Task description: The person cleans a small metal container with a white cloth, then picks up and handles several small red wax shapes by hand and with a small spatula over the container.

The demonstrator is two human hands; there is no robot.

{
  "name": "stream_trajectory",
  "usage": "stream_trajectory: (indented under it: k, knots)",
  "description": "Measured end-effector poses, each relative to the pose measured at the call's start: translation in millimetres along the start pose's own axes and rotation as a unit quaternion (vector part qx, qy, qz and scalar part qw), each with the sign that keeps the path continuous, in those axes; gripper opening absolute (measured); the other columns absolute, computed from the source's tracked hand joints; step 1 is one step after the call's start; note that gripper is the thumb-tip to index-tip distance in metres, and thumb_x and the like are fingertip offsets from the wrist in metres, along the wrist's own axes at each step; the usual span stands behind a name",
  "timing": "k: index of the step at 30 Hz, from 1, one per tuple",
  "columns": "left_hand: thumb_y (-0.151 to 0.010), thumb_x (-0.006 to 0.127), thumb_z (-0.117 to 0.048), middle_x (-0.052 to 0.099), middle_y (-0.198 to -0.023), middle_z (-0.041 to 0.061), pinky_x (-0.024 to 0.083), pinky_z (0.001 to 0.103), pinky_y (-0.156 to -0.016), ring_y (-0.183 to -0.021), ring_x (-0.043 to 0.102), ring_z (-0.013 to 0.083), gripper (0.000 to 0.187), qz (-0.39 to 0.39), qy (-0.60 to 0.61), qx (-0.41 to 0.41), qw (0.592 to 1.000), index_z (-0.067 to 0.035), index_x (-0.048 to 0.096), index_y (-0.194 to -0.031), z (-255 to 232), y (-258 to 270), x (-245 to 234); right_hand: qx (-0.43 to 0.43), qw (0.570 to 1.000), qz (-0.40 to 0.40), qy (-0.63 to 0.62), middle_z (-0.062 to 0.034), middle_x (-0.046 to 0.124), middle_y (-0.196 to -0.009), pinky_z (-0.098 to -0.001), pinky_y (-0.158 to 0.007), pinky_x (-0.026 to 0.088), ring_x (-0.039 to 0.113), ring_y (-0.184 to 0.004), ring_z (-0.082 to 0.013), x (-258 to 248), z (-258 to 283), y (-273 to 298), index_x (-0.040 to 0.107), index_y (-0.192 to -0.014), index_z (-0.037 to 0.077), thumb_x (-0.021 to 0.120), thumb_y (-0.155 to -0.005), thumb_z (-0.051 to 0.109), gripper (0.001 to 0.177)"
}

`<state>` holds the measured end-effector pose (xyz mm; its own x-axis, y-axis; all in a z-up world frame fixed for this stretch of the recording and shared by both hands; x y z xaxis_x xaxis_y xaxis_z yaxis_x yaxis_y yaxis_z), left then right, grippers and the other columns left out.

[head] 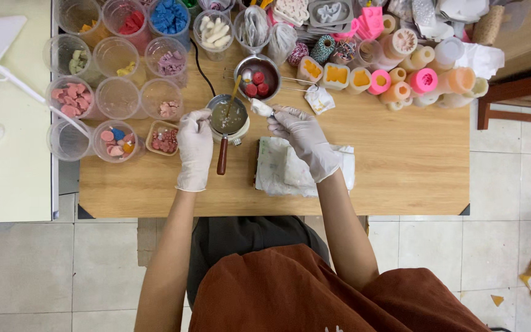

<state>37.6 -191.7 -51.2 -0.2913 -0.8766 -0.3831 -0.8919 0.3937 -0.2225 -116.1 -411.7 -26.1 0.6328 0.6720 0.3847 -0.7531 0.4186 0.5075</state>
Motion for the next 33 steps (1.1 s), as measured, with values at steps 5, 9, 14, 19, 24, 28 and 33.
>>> stream_trajectory:
  k: [5,9,14,19,24,28,33]
  knots:
    - [-0.097,0.060,0.000,0.071,-0.106,0.008,0.053,0.031,-0.088,-0.096,0.067,0.0166,0.021,0.007,0.073,-0.200,0.977,-0.004,0.066,-0.116,40.9,37.3,0.0,-0.085,0.970,0.000,0.226,-0.0078,0.077,-0.098,-0.0259,-0.074,0.059,0.071,-0.080,-0.0130,19.1,6.4,-25.0,0.070,-0.114,-0.003,0.077,-0.086,0.009,0.031]
    - [-0.097,0.059,-0.004,0.070,-0.105,0.006,0.053,0.028,-0.082,-0.093,0.067,0.0146,0.023,0.028,0.214,-0.297,0.930,-0.005,0.064,-0.120,63.8,67.3,2.9,-0.084,0.921,0.005,0.380,-0.0108,0.076,-0.087,-0.0275,-0.070,0.057,0.069,-0.075,-0.0122,47.5,9.4,-46.1,0.075,-0.108,-0.002,0.078,-0.085,0.013,0.028]
    - [-0.093,0.068,-0.008,0.072,-0.116,0.008,0.054,0.028,-0.090,-0.103,0.067,0.0163,0.035,0.063,0.115,-0.230,0.964,-0.006,0.062,-0.128,16.4,53.0,-32.3,-0.145,0.782,-0.008,0.607,-0.0132,0.074,-0.080,-0.0319,-0.075,0.055,0.068,-0.074,-0.0145,78.5,21.0,-48.7,0.081,-0.097,0.006,0.080,-0.085,0.022,0.020]
    - [-0.082,0.085,-0.019,0.063,-0.136,0.014,0.050,0.039,-0.100,-0.122,0.062,0.0314,0.063,0.131,-0.092,0.023,0.987,-0.006,0.058,-0.137,-60.5,-5.5,-50.7,-0.077,0.843,0.013,0.532,-0.0075,0.076,-0.078,-0.0285,-0.072,0.058,0.071,-0.071,-0.0112,83.3,18.8,-54.5,0.080,-0.096,0.004,0.075,-0.087,0.020,0.019]
    - [-0.072,0.086,-0.021,0.065,-0.132,0.014,0.049,0.046,-0.095,-0.120,0.062,0.0332,0.069,0.166,-0.122,0.166,0.964,-0.006,0.059,-0.134,-71.0,-46.7,-22.3,-0.069,0.916,0.055,0.392,-0.0048,0.076,-0.087,-0.0252,-0.073,0.059,0.069,-0.076,-0.0083,69.0,4.4,-65.2,0.078,-0.102,0.000,0.075,-0.088,0.013,0.019]
    - [-0.083,0.080,-0.016,0.070,-0.123,0.012,0.053,0.041,-0.089,-0.111,0.066,0.0309,0.053,0.253,-0.073,0.119,0.957,-0.009,0.064,-0.133,-48.3,-56.3,7.1,-0.088,0.933,0.043,0.345,-0.0060,0.076,-0.093,-0.0256,-0.076,0.058,0.067,-0.080,-0.0090,63.2,1.9,-63.5,0.076,-0.107,-0.002,0.074,-0.093,0.012,0.020]
    - [-0.093,0.069,-0.007,0.072,-0.095,0.013,0.055,0.043,-0.084,-0.093,0.070,0.0318,0.017,0.255,-0.053,0.138,0.956,-0.004,0.068,-0.110,-35.3,-57.0,25.1,-0.148,0.893,0.028,0.423,-0.0048,0.078,-0.097,-0.0248,-0.083,0.057,0.068,-0.087,-0.0064,81.6,20.6,-39.0,0.074,-0.113,0.001,0.075,-0.092,0.016,0.025]
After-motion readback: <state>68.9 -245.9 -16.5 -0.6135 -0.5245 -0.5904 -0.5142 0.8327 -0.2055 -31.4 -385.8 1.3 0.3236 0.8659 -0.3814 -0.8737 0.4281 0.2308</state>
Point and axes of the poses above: each hand's wrist, its own y-axis away from the middle knuckle, its own x-axis out of the palm, z = x × y, the point moved 4 cm from there along -y, towards the middle knuckle
